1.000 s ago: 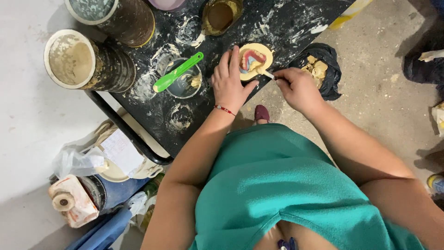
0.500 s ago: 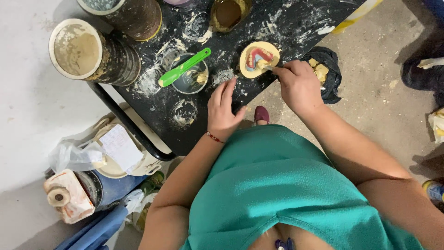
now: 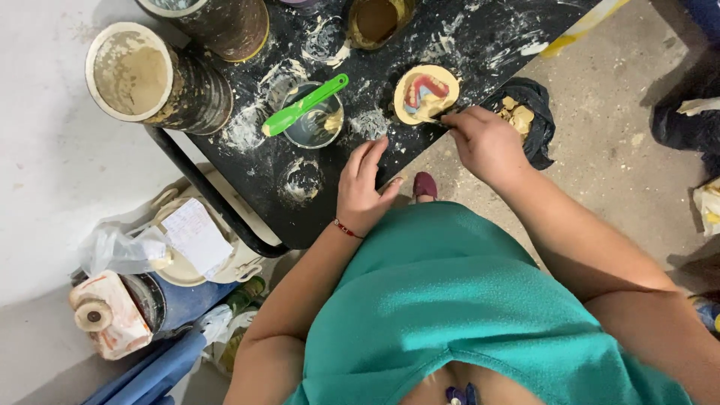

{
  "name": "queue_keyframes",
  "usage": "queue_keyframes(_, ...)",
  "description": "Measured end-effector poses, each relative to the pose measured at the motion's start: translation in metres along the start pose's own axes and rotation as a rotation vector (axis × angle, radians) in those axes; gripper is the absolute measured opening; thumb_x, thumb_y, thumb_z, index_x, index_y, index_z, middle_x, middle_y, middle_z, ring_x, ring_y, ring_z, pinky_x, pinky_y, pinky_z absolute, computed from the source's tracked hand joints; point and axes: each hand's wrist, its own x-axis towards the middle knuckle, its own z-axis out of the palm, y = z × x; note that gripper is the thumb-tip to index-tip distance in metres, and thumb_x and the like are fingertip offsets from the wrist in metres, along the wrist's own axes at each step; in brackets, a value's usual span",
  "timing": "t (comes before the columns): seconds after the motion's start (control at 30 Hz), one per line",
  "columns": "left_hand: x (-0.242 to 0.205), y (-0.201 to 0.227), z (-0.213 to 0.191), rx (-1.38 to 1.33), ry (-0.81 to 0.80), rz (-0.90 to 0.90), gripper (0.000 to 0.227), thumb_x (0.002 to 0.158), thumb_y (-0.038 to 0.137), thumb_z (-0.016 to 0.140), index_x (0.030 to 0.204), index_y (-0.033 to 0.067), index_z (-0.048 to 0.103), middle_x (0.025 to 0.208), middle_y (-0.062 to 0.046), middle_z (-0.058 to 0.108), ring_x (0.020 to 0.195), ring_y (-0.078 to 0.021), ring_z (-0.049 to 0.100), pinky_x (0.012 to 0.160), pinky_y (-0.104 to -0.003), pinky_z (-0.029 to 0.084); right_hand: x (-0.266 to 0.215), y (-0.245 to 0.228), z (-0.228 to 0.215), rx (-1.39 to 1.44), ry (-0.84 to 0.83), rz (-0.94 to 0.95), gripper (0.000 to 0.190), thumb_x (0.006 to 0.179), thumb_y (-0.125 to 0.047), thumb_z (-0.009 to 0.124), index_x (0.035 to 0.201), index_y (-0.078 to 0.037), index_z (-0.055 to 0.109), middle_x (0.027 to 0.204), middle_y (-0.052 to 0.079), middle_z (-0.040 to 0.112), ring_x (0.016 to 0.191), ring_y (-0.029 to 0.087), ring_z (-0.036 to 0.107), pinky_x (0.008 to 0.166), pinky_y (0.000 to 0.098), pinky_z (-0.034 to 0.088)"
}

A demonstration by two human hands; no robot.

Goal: The person uses a sculpting tool to shape a red and blue material on a yellow dental model. They then move to a blue cabinet and return to the table to mix a white substance in a container using a green spatula.

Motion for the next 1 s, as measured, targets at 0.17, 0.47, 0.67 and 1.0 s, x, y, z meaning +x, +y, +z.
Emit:
queue_keyframes(0.17, -0.003, 0.002, 0.001, 0.009, 0.012, 0.028, 0.073, 0.087, 0.023, 0.080, 0.152, 0.0102, 0.050, 0.142, -0.013, 0.054, 0.127, -0.0346, 0.061, 0.098, -0.048, 0.057, 0.002, -0.005, 0.015, -0.068, 0.026, -0.019, 0.025, 0.093, -0.012, 0.075, 0.117, -0.015, 0.077, 0.107, 0.009, 0.072, 0.103, 0.032, 0.074, 0.084, 0.0435, 0.061)
queue_keyframes(0.47, -0.005, 0.009, -0.003, -0.048, 0.006, 0.008, 0.065, 0.090, 0.023, 0.078, 0.149, 0.0088, 0.053, 0.140, -0.013, 0.055, 0.123, -0.0343, 0.063, 0.090, -0.041, 0.061, 0.000, 0.034, 0.014, -0.095, 0.031, 0.033, 0.023, 0.095, -0.013, 0.075, 0.118, -0.016, 0.077, 0.106, 0.008, 0.073, 0.102, 0.033, 0.074, 0.085, 0.0446, 0.061)
queue_keyframes(0.67, -0.003, 0.014, -0.003, -0.036, -0.012, -0.005, 0.066, 0.087, 0.019, 0.080, 0.146, 0.0073, 0.055, 0.137, -0.015, 0.056, 0.121, -0.0356, 0.064, 0.085, -0.040, 0.063, 0.001, 0.034, 0.018, 0.047, 0.010, 0.079, 0.023, 0.097, -0.010, 0.074, 0.119, -0.015, 0.076, 0.105, 0.009, 0.075, 0.102, 0.034, 0.074, 0.086, 0.0460, 0.060)
queue_keyframes(1.0, -0.004, 0.018, -0.003, -0.084, -0.011, -0.016, 0.060, 0.089, 0.015, 0.078, 0.145, 0.0089, 0.057, 0.134, -0.013, 0.058, 0.117, -0.0344, 0.066, 0.080, -0.036, 0.065, -0.007, 0.039, 0.006, 0.082, 0.019, 0.052, 0.022, 0.098, -0.006, 0.072, 0.120, -0.009, 0.076, 0.106, 0.014, 0.076, 0.105, 0.037, 0.073, 0.089, 0.0482, 0.059)
